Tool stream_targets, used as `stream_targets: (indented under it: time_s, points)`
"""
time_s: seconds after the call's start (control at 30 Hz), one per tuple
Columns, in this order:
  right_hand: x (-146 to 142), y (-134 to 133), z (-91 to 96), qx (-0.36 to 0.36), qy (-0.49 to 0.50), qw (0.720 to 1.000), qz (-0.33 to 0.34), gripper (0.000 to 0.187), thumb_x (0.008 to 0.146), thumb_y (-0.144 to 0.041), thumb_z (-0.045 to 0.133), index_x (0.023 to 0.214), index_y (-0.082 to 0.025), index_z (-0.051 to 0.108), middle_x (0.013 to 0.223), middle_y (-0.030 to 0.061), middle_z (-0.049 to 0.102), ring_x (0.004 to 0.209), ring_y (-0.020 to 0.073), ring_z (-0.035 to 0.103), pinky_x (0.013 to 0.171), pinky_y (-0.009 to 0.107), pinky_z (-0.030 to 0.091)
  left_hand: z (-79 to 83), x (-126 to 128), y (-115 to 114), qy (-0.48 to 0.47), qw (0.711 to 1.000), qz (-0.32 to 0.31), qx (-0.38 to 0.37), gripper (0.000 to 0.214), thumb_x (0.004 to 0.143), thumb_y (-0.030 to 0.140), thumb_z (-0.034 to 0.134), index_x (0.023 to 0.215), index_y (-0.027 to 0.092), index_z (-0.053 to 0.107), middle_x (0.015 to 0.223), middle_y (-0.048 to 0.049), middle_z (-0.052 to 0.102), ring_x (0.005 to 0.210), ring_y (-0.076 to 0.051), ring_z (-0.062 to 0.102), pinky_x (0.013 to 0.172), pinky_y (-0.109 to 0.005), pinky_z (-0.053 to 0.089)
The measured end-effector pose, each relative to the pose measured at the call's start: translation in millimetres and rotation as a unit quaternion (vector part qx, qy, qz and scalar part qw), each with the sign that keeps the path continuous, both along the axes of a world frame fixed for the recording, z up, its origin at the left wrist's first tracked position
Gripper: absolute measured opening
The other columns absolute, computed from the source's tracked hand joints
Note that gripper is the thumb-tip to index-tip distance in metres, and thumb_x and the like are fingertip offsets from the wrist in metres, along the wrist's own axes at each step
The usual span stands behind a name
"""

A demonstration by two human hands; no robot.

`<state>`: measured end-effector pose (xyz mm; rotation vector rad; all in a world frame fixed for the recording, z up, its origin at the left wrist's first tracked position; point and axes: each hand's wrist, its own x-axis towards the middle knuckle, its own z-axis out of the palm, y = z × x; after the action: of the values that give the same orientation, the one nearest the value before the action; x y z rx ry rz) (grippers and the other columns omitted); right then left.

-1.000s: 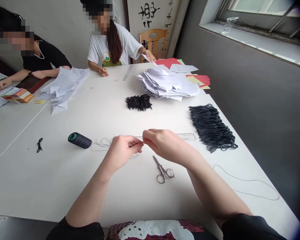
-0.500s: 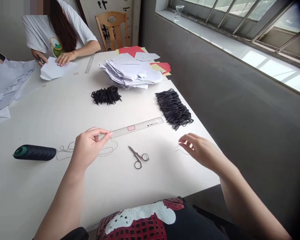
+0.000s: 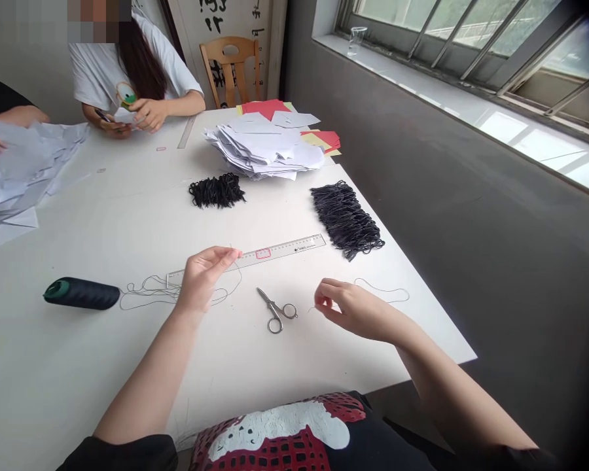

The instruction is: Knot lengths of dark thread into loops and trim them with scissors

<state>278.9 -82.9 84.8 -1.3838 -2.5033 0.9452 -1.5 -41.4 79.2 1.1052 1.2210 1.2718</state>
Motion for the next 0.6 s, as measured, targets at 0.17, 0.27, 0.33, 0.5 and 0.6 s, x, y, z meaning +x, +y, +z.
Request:
stream_targets:
  time_s: [0.17,0.27,0.33,0.5,0.6]
  points:
    - [-51,48,7.7,-0.08,0.35,0.933,-0.003,0.017,0.089,-0.032,0.056,0.082,-0.016,0.057,0.08,0.0034,0.06,0.07,0.0123,0.052,0.068,0.026,0.044,-21.9,30,3,-0.173,0.98,-0.047,-0.087,0.021,0.068,0.036,0.079,0.076,0.018,0.073,0.082,-0.0046,0.073,0.084,-0.016,0.066,0.085,-0.03,0.049]
    - [-87,73,-21.9,-0.086,0.405,0.904,-0.103,0.023,0.085,-0.037,0.061,0.083,-0.015,0.057,0.075,0.0023,0.059,0.066,0.0122,0.051,0.06,0.025,0.041,-40.8,35,14,-0.232,0.965,-0.014,-0.123,0.023,0.064,0.036,0.082,0.077,0.018,0.074,0.085,-0.0037,0.073,0.083,-0.015,0.067,0.084,-0.029,0.05]
    - [-107,82,-43.4,-0.078,0.409,0.896,-0.155,0.026,0.084,-0.04,0.059,0.08,-0.015,0.057,0.068,0.0009,0.056,0.06,0.0118,0.048,0.055,0.025,0.037,-53.5,32,21,-0.236,0.964,0.02,-0.124,0.025,0.062,0.035,0.083,0.078,0.018,0.074,0.085,-0.0034,0.074,0.081,-0.015,0.067,0.085,-0.029,0.049]
    - [-131,80,-71.1,-0.016,0.417,0.888,-0.194,0.023,0.088,-0.039,0.053,0.081,-0.017,0.054,0.074,0.0021,0.057,0.063,0.0129,0.05,0.057,0.026,0.04,-72.4,23,22,-0.219,0.972,0.021,-0.087,0.028,0.066,0.037,0.081,0.083,0.016,0.076,0.091,-0.0078,0.074,0.091,-0.019,0.067,0.091,-0.033,0.049]
    - [-130,72,-75.2,0.018,0.417,0.888,-0.194,0.02,0.089,-0.037,0.052,0.083,-0.018,0.052,0.078,0.0027,0.056,0.066,0.0136,0.05,0.059,0.027,0.039,-74.8,22,19,-0.211,0.975,-0.01,-0.072,0.027,0.069,0.038,0.079,0.084,0.015,0.076,0.092,-0.0097,0.074,0.093,-0.022,0.068,0.092,-0.038,0.049]
